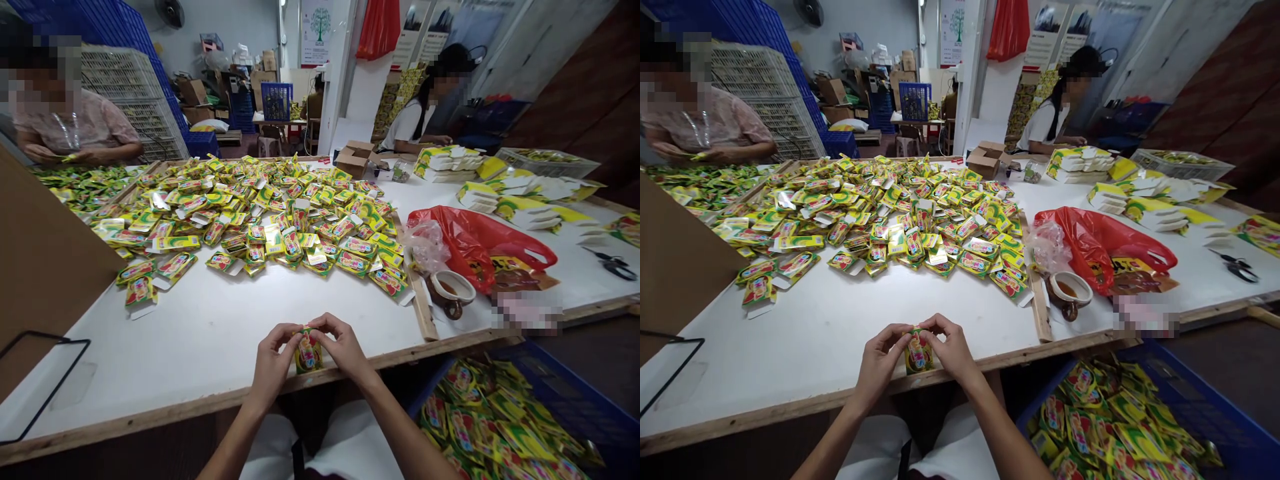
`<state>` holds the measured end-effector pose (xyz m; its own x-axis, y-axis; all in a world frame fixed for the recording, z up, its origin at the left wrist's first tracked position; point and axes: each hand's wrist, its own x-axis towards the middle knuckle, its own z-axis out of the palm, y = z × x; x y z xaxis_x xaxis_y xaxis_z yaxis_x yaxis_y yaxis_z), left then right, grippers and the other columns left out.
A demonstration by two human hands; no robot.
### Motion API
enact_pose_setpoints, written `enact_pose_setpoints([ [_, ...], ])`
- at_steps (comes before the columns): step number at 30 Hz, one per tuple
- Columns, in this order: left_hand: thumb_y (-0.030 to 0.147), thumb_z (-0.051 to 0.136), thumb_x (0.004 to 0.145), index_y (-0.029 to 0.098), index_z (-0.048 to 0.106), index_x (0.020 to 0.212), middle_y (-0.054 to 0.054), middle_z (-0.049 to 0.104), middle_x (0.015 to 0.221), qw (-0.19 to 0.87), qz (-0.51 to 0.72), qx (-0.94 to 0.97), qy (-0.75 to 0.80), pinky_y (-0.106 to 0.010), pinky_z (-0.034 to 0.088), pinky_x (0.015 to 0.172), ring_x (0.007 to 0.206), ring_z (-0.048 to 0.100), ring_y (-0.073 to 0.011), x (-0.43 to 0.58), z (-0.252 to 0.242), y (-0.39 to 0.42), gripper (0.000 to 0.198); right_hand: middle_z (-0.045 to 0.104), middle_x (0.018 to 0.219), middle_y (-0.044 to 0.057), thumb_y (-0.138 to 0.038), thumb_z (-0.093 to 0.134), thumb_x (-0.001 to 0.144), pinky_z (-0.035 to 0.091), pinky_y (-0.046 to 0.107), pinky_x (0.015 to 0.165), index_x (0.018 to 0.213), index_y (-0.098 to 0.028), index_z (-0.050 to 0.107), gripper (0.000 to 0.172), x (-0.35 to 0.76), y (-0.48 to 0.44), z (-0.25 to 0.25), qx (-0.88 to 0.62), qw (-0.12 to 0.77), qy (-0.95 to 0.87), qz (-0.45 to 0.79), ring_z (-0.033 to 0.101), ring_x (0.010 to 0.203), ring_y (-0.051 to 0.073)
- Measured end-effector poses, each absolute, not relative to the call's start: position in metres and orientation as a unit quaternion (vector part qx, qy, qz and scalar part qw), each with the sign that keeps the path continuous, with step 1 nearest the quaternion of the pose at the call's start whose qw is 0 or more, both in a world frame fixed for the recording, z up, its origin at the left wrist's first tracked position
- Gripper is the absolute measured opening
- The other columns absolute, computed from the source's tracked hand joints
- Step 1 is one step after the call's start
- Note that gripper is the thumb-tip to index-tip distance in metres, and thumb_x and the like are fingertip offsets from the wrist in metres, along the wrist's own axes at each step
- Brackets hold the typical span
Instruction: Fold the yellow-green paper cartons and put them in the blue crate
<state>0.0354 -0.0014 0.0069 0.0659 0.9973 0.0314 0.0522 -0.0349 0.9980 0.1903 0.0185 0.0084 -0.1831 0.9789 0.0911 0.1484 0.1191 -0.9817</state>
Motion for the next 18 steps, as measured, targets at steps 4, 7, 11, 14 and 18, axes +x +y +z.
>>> enact_pose_setpoints([
  [4,0.031,0.052,0.086,0.02,0.065,0.093,-0.006,0.066,0.099,0.418,0.449,0.611,0.5,-0.032,0.05,0.083,0.094,0.061,-0.0192,0.02,0.007,0.016,0.019,0.068,0.083,0.004,-0.031,0.057,0.082,0.049,0.03,0.076,0.084,-0.019,0.066,0.015,0.207,0.01,0.024,-0.507,0.446,-0.603,0.425,0.062,0.081,0.019],
  [7,0.028,0.051,0.085,0.019,0.059,0.101,-0.008,0.062,0.106,0.275,0.431,0.651,0.561,-0.036,0.049,0.084,0.097,0.059,-0.0212,-0.017,0.003,0.059,0.02,0.067,0.083,0.005,-0.038,0.051,0.084,0.048,0.031,0.073,0.084,-0.019,0.065,0.023,0.264,-0.008,0.05,-0.608,0.417,-0.595,0.32,0.062,0.08,0.021],
  [11,0.009,0.048,0.075,0.016,0.054,0.113,-0.015,0.048,0.128,0.001,0.311,0.657,0.687,-0.049,0.036,0.1,0.123,0.041,-0.0307,-0.087,-0.003,0.127,0.039,0.066,0.087,0.008,-0.047,0.055,0.077,0.046,0.038,0.08,0.079,-0.021,0.067,0.029,0.361,-0.04,0.075,-0.727,0.307,-0.601,0.123,0.061,0.085,0.026],
  [14,0.008,0.046,0.074,0.016,0.059,0.101,-0.015,0.044,0.133,-0.039,0.254,0.691,0.676,-0.051,0.035,0.098,0.125,0.036,-0.0335,-0.115,-0.001,0.155,0.031,0.065,0.096,0.008,-0.047,0.052,0.078,0.045,0.041,0.084,0.085,-0.022,0.067,0.03,0.38,-0.053,0.072,-0.747,0.311,-0.581,0.082,0.06,0.091,0.027],
  [18,0.019,0.045,0.082,0.017,0.061,0.085,-0.014,0.051,0.122,-0.059,0.241,0.726,0.641,-0.048,0.035,0.098,0.118,0.04,-0.0313,-0.095,0.011,0.143,0.017,0.064,0.099,0.009,-0.04,0.051,0.083,0.044,0.039,0.087,0.085,-0.022,0.065,0.023,0.318,-0.043,0.049,-0.68,0.389,-0.6,0.167,0.059,0.096,0.025],
])
